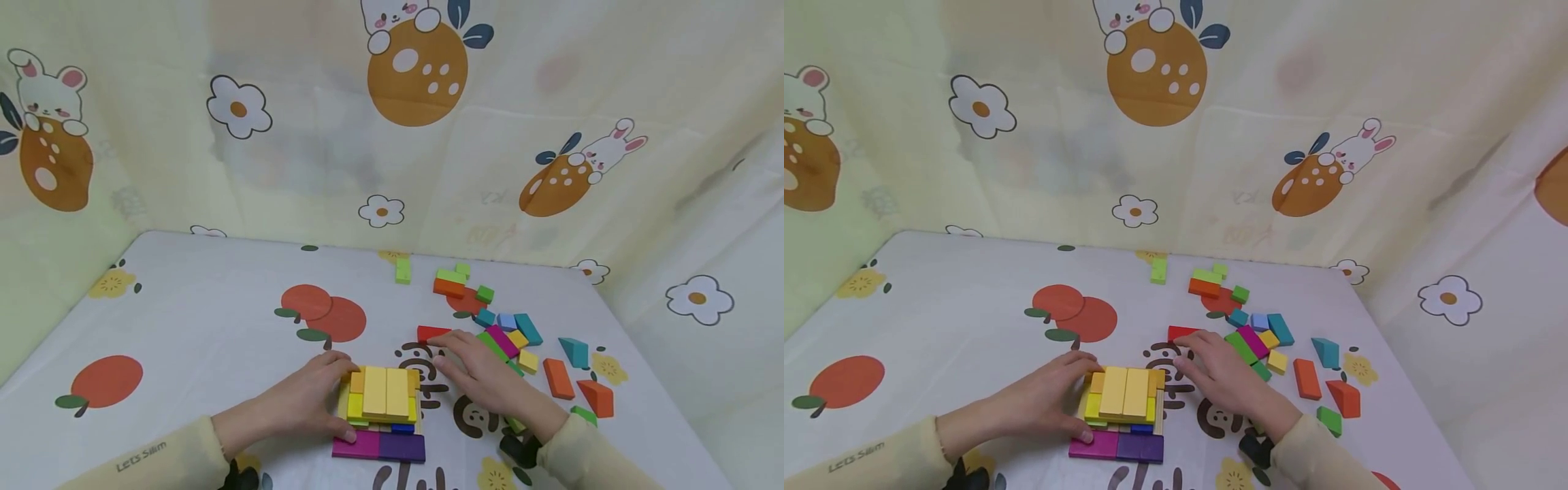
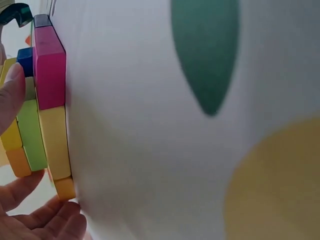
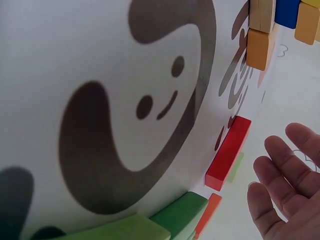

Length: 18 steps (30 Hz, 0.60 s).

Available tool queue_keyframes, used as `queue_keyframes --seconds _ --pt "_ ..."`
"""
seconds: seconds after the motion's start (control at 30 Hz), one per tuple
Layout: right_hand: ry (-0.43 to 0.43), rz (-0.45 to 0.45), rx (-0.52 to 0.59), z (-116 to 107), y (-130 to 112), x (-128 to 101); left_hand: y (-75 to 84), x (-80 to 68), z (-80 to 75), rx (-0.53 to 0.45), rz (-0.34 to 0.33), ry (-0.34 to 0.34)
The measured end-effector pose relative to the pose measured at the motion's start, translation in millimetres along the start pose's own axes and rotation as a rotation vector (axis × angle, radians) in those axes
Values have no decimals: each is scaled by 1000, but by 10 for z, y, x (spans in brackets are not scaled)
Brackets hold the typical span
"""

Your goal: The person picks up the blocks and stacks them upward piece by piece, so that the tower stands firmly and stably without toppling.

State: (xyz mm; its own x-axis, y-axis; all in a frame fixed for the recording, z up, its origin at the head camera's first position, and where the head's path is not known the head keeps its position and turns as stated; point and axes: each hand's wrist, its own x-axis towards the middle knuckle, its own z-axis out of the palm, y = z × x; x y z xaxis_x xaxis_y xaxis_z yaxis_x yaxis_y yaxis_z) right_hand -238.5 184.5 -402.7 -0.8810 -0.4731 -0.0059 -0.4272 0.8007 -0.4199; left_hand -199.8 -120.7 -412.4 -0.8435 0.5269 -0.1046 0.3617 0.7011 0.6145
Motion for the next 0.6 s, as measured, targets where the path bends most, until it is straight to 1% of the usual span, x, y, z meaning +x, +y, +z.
queue_keyframes --seconds 0.2,0.4,0.5,0.6 --pt "7 -10 -17 -8 1 21 21 -3 19 -52 -26 2" --pt "6 -3 -29 -25 10 50 22 1 36 -52 -33 12" --pt "-18 -11 -16 -18 -17 31 23 6 39 -50 -33 10" --pt "-68 -42 3 17 -81 -14 27 9 34 -44 -33 2"
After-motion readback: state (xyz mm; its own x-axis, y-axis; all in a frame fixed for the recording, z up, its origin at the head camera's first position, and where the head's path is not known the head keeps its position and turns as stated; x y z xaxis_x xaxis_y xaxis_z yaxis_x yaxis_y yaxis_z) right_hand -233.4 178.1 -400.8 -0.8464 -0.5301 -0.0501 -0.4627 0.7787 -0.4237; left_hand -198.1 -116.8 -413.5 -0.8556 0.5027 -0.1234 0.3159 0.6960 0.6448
